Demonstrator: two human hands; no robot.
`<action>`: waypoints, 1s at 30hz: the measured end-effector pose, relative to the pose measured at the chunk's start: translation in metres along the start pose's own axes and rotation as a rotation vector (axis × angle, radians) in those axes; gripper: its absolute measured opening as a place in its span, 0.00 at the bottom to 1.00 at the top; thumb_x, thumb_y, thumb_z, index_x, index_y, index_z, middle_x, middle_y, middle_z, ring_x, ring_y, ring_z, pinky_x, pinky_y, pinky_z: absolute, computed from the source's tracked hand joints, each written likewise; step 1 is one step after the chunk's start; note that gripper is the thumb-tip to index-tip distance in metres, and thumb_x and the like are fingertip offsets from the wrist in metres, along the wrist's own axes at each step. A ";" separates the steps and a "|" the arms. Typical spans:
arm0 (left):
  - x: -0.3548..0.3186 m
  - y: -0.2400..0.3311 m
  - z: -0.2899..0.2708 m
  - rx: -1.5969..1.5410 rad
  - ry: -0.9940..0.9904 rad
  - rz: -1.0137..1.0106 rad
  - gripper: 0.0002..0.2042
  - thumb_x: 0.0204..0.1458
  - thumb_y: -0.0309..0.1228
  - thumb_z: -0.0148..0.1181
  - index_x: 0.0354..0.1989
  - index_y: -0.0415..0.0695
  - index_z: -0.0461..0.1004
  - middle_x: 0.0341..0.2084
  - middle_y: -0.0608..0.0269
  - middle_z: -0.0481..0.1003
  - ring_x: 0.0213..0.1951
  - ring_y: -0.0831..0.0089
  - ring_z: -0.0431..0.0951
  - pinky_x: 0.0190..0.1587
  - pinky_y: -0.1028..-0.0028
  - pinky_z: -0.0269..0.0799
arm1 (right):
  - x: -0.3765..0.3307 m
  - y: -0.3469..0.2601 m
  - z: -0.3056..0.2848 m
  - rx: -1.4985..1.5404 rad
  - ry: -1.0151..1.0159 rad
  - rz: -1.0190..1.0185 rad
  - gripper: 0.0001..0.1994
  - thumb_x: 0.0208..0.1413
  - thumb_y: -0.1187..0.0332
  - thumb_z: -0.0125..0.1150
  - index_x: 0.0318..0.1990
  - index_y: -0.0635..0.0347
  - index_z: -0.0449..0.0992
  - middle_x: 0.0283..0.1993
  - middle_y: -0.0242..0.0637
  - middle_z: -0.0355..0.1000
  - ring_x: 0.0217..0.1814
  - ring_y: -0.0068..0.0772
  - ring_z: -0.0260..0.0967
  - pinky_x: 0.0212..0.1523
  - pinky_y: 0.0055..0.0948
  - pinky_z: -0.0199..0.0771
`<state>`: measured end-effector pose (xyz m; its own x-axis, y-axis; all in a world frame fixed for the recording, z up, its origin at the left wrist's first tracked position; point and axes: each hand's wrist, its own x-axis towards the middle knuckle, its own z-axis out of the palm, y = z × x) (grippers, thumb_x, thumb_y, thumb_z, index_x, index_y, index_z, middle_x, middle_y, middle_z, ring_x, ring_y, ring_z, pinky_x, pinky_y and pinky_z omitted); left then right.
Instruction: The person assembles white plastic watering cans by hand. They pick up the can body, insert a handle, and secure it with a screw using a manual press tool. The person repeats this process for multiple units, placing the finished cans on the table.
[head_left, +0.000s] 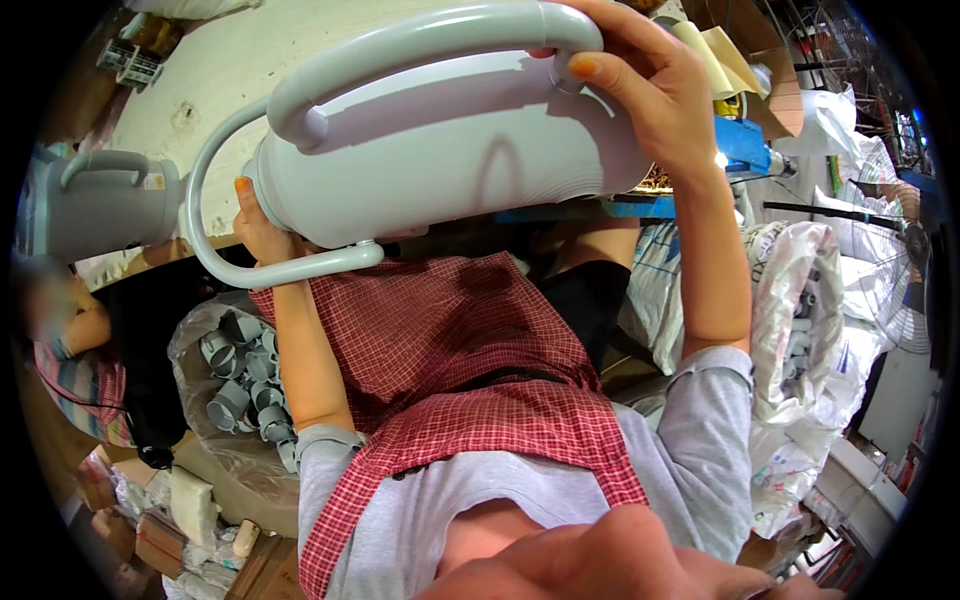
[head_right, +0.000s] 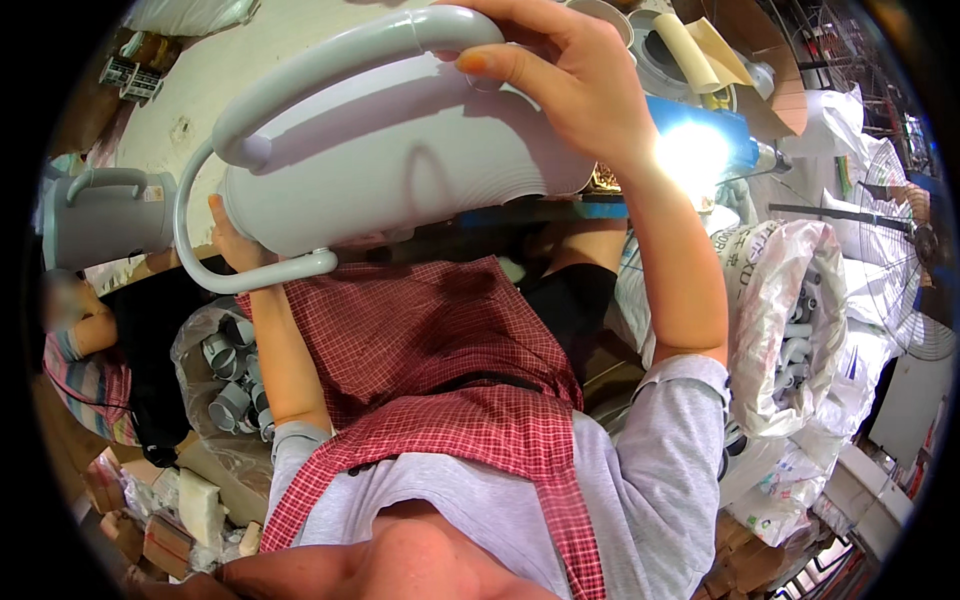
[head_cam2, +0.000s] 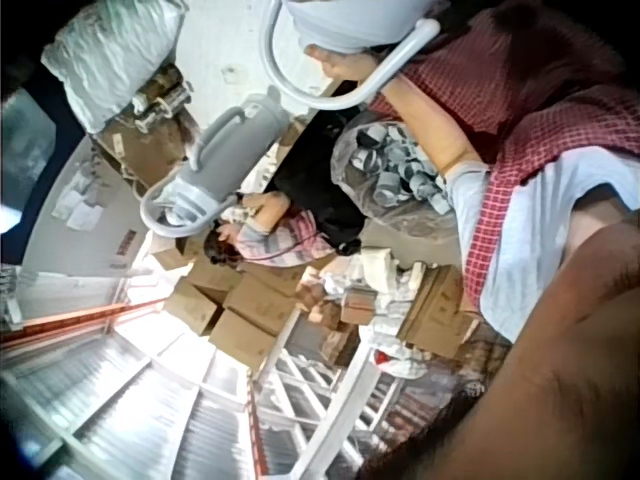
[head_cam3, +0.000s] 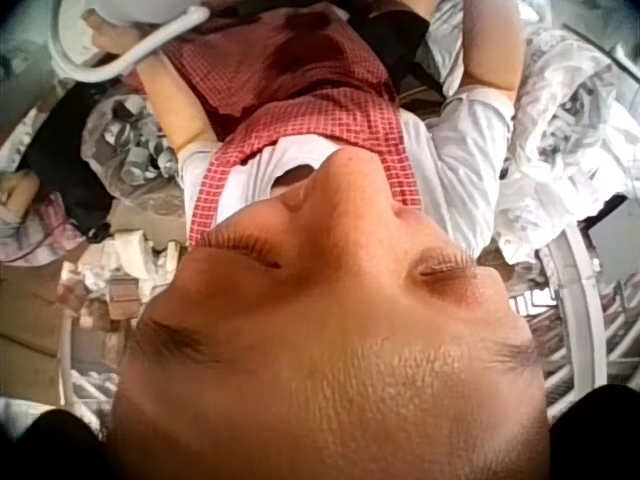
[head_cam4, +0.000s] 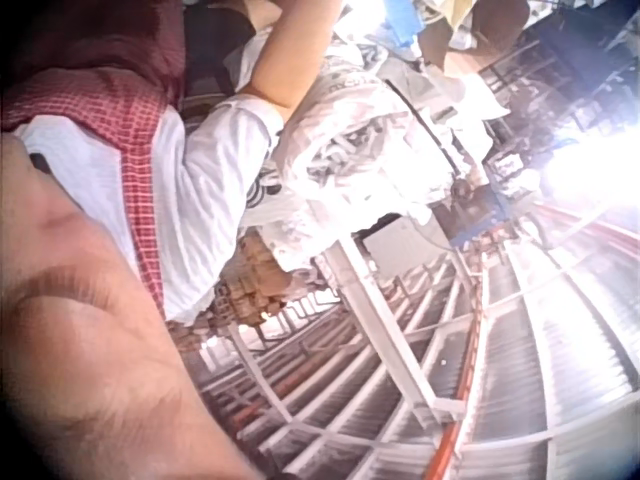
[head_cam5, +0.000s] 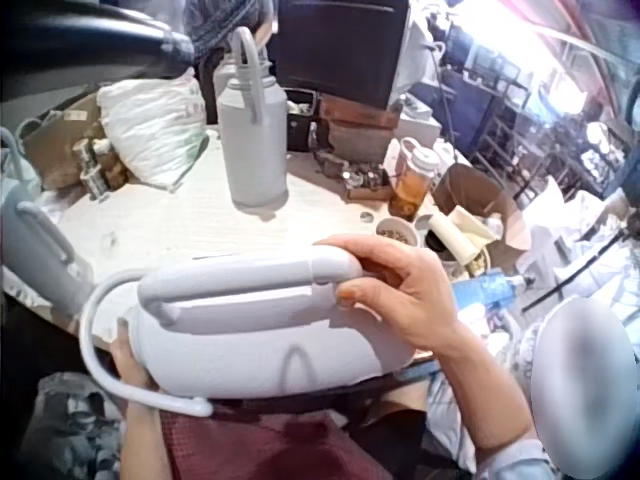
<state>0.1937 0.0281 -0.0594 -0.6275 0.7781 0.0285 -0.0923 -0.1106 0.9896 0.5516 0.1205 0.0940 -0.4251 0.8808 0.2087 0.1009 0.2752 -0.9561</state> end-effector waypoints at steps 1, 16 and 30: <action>0.000 0.001 0.001 0.002 -0.004 0.003 0.28 0.64 0.51 0.48 0.31 0.34 0.77 0.25 0.59 0.78 0.29 0.73 0.78 0.32 0.74 0.74 | 0.000 0.000 -0.001 -0.017 0.002 -0.004 0.20 0.54 0.77 0.63 0.56 0.69 0.73 0.47 0.33 0.74 0.45 0.18 0.70 0.45 0.19 0.73; -0.011 0.019 0.011 -0.090 0.024 0.088 0.26 0.67 0.47 0.43 0.46 0.31 0.73 0.35 0.53 0.79 0.35 0.68 0.80 0.38 0.70 0.79 | -0.009 -0.020 0.004 -0.512 0.013 -0.166 0.20 0.54 0.66 0.66 0.54 0.62 0.75 0.45 0.46 0.77 0.44 0.40 0.76 0.57 0.43 0.69; -0.004 -0.027 0.014 0.127 -0.199 0.049 0.23 0.68 0.44 0.41 0.50 0.34 0.72 0.42 0.52 0.78 0.41 0.68 0.79 0.44 0.68 0.78 | -0.008 0.021 0.029 -0.622 0.181 -0.207 0.19 0.54 0.55 0.63 0.51 0.49 0.76 0.45 0.37 0.78 0.53 0.36 0.74 0.68 0.52 0.49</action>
<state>0.2097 0.0366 -0.0840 -0.4626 0.8818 0.0919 0.0402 -0.0826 0.9958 0.5309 0.1076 0.0662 -0.3397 0.8220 0.4572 0.5552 0.5676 -0.6079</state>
